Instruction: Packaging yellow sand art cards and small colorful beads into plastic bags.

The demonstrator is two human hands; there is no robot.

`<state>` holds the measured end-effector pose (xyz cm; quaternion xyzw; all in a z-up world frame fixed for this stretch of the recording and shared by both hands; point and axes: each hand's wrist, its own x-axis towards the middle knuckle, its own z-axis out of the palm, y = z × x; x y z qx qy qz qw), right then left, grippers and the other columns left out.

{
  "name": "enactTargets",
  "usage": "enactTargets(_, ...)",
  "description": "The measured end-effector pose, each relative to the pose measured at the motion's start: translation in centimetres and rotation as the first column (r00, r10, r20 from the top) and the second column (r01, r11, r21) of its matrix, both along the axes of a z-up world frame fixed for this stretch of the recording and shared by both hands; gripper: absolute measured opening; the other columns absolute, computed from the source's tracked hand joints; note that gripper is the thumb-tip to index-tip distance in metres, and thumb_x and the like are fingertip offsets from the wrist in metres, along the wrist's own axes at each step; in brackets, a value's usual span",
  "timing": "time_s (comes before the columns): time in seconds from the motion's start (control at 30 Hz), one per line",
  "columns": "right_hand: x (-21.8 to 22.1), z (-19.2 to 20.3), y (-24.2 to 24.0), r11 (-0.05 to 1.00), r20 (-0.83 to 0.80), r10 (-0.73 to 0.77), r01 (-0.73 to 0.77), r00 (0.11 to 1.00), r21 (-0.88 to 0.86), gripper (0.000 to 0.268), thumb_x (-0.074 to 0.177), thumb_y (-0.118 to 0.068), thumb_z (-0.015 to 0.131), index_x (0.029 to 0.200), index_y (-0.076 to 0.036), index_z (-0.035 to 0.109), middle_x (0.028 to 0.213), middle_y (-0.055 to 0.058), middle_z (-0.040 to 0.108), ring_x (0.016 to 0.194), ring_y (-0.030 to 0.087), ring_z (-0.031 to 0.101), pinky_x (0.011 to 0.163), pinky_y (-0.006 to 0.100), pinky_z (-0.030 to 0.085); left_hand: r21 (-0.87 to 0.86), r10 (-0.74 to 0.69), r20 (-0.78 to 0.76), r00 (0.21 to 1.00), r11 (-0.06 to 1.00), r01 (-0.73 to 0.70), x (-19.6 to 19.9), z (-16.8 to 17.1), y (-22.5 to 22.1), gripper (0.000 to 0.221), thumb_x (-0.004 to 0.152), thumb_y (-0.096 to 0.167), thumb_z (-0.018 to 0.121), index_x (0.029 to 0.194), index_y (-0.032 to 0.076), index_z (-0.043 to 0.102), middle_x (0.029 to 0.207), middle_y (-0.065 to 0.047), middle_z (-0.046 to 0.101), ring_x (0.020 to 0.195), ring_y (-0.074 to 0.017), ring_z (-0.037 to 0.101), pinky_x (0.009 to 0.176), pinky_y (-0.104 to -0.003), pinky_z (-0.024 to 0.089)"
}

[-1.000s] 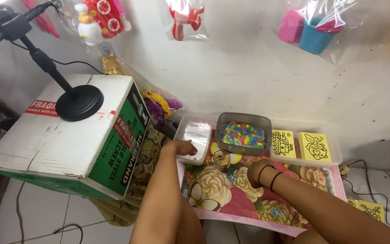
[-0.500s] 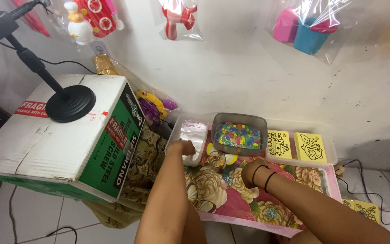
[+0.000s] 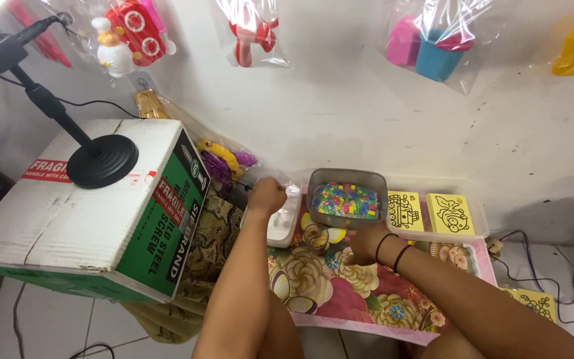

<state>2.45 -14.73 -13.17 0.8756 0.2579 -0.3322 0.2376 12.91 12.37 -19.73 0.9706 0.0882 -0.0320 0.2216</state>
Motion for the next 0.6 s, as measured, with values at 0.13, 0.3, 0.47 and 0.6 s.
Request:
enactTargets(0.13, -1.3, 5.4, -0.4, 0.829, 0.002, -0.222, 0.188, 0.975, 0.528, 0.067, 0.097, -0.058, 0.042, 0.122, -0.001, 0.066, 0.112, 0.021, 0.074, 0.112, 0.04, 0.068, 0.097, 0.059, 0.051, -0.014, -0.118, 0.063, 0.991, 0.993, 0.119, -4.1, 8.9, -3.3, 0.031, 0.091, 0.024, 0.056, 0.091, 0.004, 0.079, 0.091, -0.018, 0.075, 0.097, -0.0428, 0.072, 0.087, -0.052, 0.054)
enactTargets(0.3, -0.8, 6.4, -0.9, 0.495, 0.028, -0.54, 0.29, 0.841, 0.819, 0.082, 0.106, -0.056, 0.021, 0.09, 0.005, 0.073, 0.081, 0.028, 0.072, 0.095, 0.05, 0.07, 0.086, 0.06, 0.052, 0.186, -0.422, 0.172, 0.89, 0.901, 0.392, -5.6, 12.1, -5.6, 0.025, 0.089, 0.015, 0.058, 0.092, 0.0, 0.078, 0.093, -0.017, 0.072, 0.099, -0.0409, 0.07, 0.087, -0.056, 0.056)
enactTargets(0.47, -0.9, 7.5, -1.6, 0.405, 0.03, -0.588, 0.262, 0.809, 0.876, 0.043, 0.096, -0.055, 0.048, 0.118, -0.022, 0.065, 0.097, 0.011, 0.074, 0.105, 0.038, 0.07, 0.091, 0.053, 0.055, 0.298, -0.556, 0.172, 0.813, 0.816, 0.495, -6.5, 12.5, -7.6, 0.028, 0.089, 0.02, 0.057, 0.098, 0.004, 0.078, 0.109, -0.011, 0.07, 0.113, -0.0363, 0.064, 0.092, -0.056, 0.054)
enactTargets(0.6, -0.6, 6.4, -1.6, 0.346, 0.053, -0.635, 0.223, 0.771, 0.912, 0.071, 0.086, -0.048, 0.062, 0.152, -0.027, 0.044, 0.122, 0.006, 0.068, 0.113, 0.032, 0.067, 0.096, 0.052, 0.054, 0.313, -0.645, 0.184, 0.742, 0.754, 0.578, -7.8, 13.3, -9.5, 0.026, 0.088, 0.023, 0.062, 0.098, 0.006, 0.079, 0.118, -0.006, 0.066, 0.12, -0.0358, 0.059, 0.09, -0.053, 0.055)
